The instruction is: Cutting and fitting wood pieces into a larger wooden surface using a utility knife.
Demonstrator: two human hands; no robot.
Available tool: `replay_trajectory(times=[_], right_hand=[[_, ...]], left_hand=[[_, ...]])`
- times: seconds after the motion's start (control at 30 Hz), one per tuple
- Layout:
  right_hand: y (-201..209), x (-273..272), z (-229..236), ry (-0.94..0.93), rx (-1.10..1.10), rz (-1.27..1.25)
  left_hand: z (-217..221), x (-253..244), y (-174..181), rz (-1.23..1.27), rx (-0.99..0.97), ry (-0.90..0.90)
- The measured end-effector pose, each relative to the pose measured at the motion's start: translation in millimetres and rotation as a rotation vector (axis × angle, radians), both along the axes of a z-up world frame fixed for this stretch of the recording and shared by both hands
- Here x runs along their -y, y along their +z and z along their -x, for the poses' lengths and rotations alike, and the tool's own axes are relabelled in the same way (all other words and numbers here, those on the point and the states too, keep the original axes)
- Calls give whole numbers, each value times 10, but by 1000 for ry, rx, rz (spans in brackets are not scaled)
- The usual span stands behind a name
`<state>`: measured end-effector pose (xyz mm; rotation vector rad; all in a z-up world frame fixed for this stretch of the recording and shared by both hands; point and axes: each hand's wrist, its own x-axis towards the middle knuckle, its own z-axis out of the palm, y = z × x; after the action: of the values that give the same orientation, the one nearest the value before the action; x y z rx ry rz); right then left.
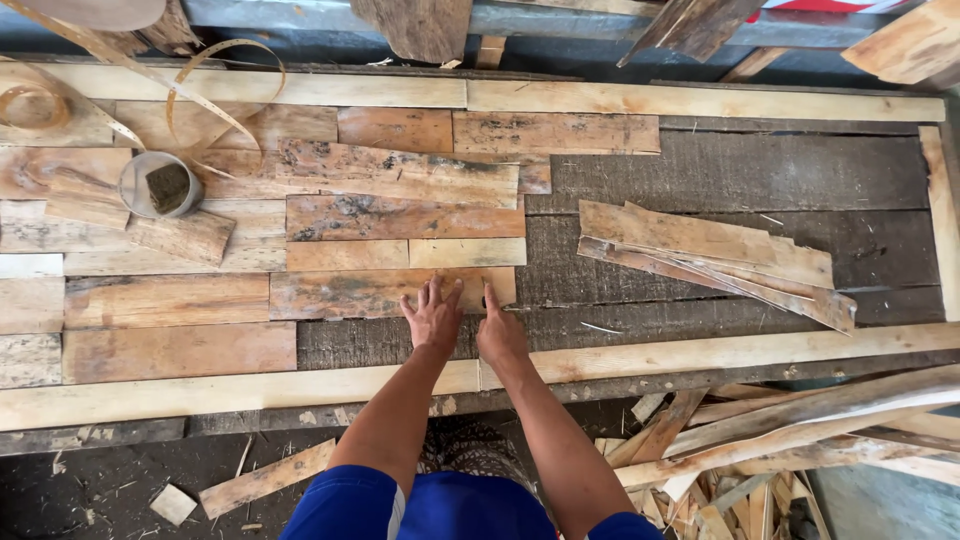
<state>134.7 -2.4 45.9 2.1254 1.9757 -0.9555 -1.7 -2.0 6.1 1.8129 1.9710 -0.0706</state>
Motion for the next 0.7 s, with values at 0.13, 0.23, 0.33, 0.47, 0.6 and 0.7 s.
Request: replay_trajectory(times=[0.13,0.23,0.33,0.47,0.6,0.7], right_hand=[[144,107,4,-5,-20,24],[86,266,-20,-11,-56,26],[102,389,-42,1,-89,-34],[427,397,26,-55,-132,57],[145,529,-32,-39,-137,3],[242,555,-27,-27,-146,-39]], left_hand=[[-6,-9,48,18,-2,8],[-5,17,-3,41,-6,-3],[-11,9,25,40,6,9],[-15,14,-12,3,-23,-12],[-13,-2,103,13,-26,-4],[-12,10,109,16,-15,0]])
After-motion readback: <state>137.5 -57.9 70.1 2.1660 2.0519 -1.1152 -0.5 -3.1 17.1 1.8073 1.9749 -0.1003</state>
